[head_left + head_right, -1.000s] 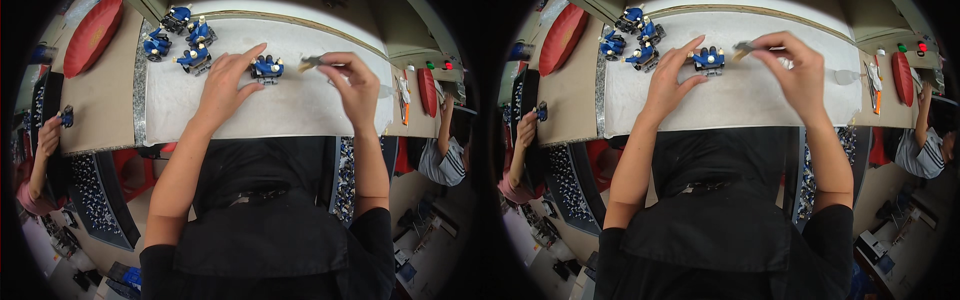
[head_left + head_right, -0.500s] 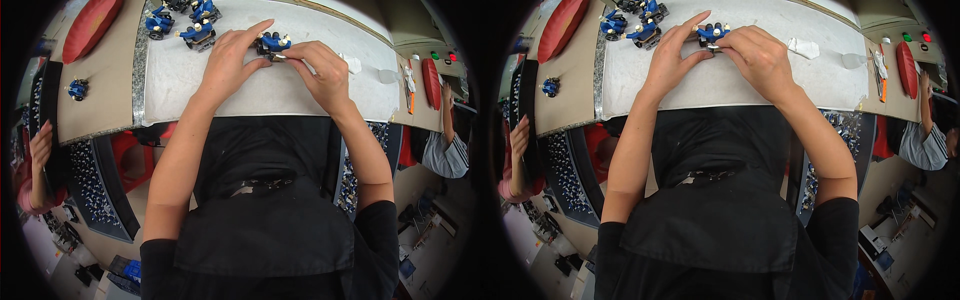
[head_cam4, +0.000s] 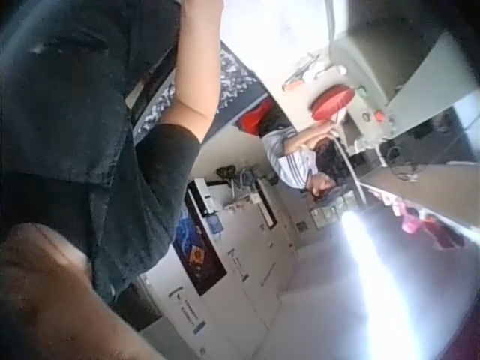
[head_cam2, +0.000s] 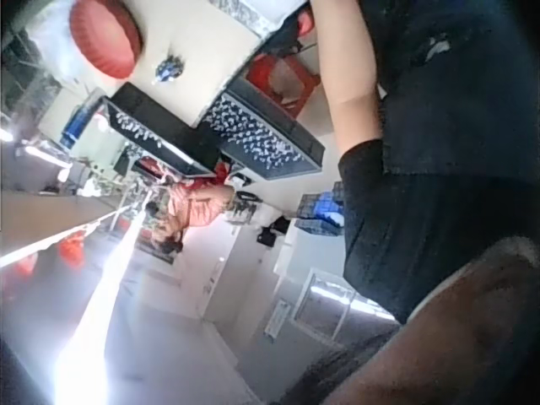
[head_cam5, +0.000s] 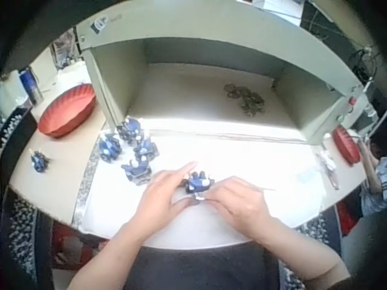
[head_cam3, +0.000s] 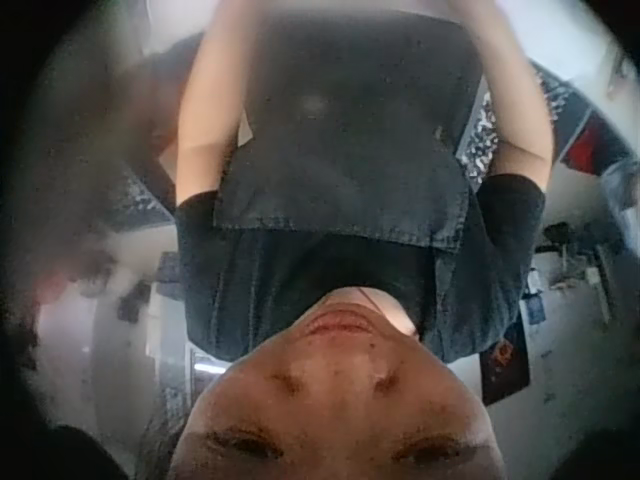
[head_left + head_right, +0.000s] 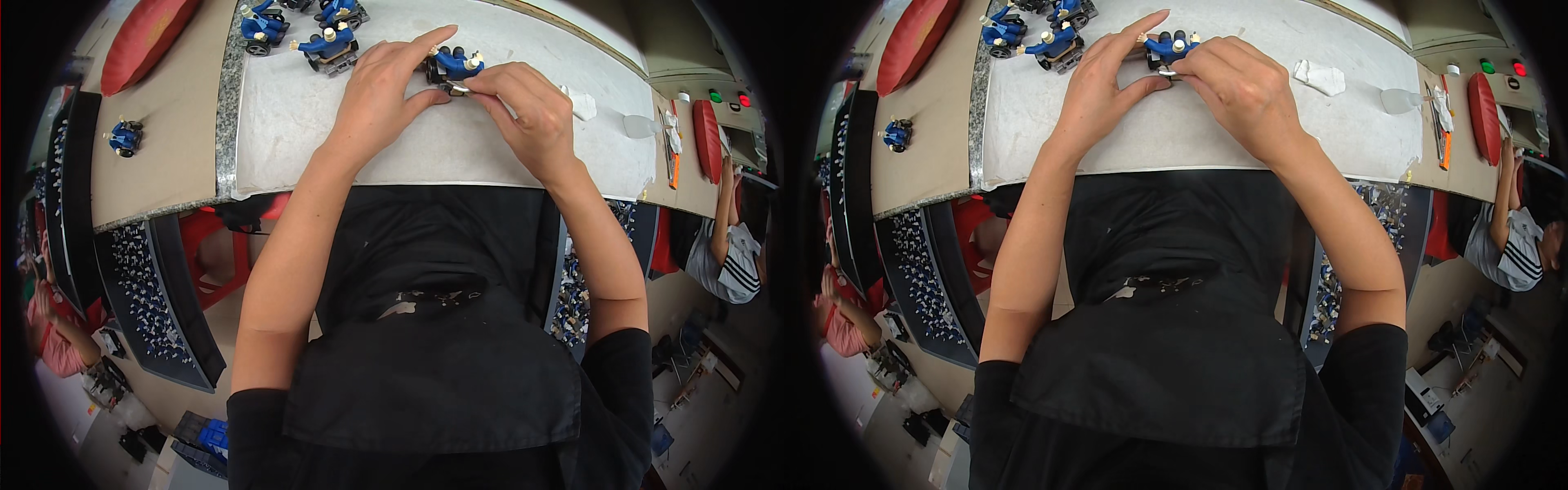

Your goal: The person assembles toy figurines by applying glue from a squeeze bottle, attaching components by hand, and placing the assembled figurines on the table and into a tray.

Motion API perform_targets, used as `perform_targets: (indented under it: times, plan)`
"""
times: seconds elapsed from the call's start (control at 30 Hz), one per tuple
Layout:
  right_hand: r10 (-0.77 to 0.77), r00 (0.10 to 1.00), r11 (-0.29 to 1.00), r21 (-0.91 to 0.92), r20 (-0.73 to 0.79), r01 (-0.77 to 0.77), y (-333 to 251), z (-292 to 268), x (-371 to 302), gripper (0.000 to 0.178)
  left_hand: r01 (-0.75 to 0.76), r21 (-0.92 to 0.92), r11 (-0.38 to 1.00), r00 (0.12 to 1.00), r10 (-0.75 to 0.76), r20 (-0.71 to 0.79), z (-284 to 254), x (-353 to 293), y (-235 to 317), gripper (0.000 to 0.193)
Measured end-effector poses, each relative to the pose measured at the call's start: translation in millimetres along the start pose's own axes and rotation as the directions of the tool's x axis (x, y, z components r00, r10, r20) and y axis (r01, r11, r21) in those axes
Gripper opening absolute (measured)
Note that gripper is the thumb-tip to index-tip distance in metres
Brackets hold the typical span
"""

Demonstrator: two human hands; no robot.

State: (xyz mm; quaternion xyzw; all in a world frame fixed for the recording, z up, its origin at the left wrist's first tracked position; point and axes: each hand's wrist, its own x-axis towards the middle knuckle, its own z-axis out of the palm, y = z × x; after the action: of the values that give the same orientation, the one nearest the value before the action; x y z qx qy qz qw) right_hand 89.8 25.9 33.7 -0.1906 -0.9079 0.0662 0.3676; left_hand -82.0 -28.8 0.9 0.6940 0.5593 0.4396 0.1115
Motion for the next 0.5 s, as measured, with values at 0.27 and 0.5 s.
perform_targets:
  times: [0.27, 0.5]
  plan:
    - [-0.024, 1.000, 0.990, -0.142, 0.019, 0.027, -10.6, -3.3, 5.9, 0.014, 0.042, -0.017, 0.999, 0.998, -0.042, 0.046, -0.1, -1.0, -0.5, 0.070]
    - [0.013, 0.991, 0.995, -0.100, 0.137, 0.001, -10.0, -8.9, 12.8, 0.014, 0.060, -0.026, 0.998, 0.996, -0.058, 0.061, -2.0, -0.8, 2.2, 0.069]
